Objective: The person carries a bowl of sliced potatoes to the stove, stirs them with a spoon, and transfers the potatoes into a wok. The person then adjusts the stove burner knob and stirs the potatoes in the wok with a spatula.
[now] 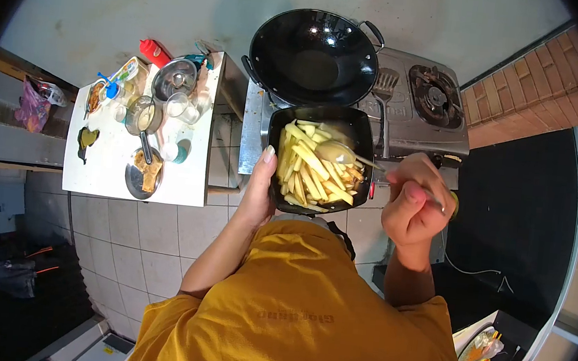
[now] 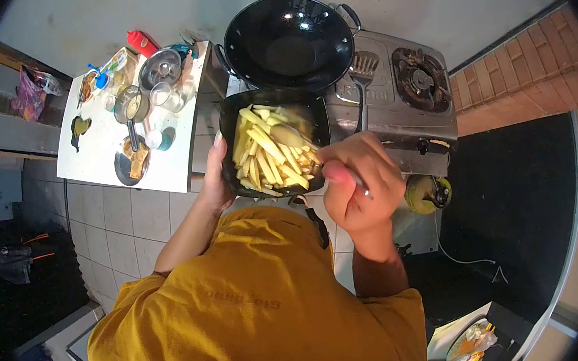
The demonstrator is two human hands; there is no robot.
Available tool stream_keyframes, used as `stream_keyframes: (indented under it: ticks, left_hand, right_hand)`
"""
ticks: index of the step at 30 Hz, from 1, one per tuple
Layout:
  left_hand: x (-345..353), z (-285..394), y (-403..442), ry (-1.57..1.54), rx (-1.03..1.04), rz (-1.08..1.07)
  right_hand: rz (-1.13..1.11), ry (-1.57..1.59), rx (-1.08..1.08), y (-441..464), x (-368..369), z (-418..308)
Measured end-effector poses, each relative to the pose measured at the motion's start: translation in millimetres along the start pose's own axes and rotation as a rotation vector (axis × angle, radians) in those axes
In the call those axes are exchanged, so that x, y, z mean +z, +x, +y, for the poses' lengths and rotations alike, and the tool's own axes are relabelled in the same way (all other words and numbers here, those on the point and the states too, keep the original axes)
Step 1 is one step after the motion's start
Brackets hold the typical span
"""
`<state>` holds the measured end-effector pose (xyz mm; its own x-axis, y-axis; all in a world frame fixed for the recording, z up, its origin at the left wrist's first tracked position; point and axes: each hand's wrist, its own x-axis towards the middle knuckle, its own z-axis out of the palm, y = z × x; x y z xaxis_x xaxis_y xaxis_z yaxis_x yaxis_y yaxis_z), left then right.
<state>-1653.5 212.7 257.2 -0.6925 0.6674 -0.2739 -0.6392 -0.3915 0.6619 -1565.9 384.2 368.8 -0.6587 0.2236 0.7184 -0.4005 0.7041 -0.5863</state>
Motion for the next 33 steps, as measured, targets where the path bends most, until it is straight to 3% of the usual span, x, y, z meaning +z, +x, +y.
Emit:
stream_keyframes:
  ticks: [4,6,13,18,20,22,26,30,33]
  left_hand:
    - [4.1,2.0,-1.7,0.026,0.010,0.016]
    - [3.4,0.5,-0.6,0.014,0.001,0.016]
    - [1.8,-1.2,-1.2,-0.021,-0.012,0.023]
    - [2.5,1.1,-1.5,-0.017,-0.010,0.035]
    - [2.4,1.0,-1.0,-0.015,-0.009,0.029]
    - [2.2,-0.3,0.1,-0.002,0.005,0.035]
    - [0.2,-3.6,1.8,0.065,-0.001,0.019]
    - [1.4,-3.8,3.1,0.063,-0.026,0.015]
    - [2.4,-3.4,3.6,0.048,-0.019,0.004]
  right_hand:
    - [0.057,-0.059,0.110,-6.6,1.2,-1.3]
    - [0.154,0.101,0.153,-10.7,2.5,-5.5]
    - [0.067,-0.031,0.138,-16.1,9.8,-2.9]
    - [0.347,0.035,0.208,-13.2,12.9,-4.3]
    - [0.299,0.049,0.282,-16.4,9.4,-3.7]
    - [0.192,-0.066,0.186,-20.4,11.1,2.1]
    - [0.128,-0.230,0.197,-20.6,24.5,0.8]
    - [0.151,-0.230,0.419,-20.5,34.5,3.4]
    - [0.274,-0.022,0.582,-21.2,37.0,12.1]
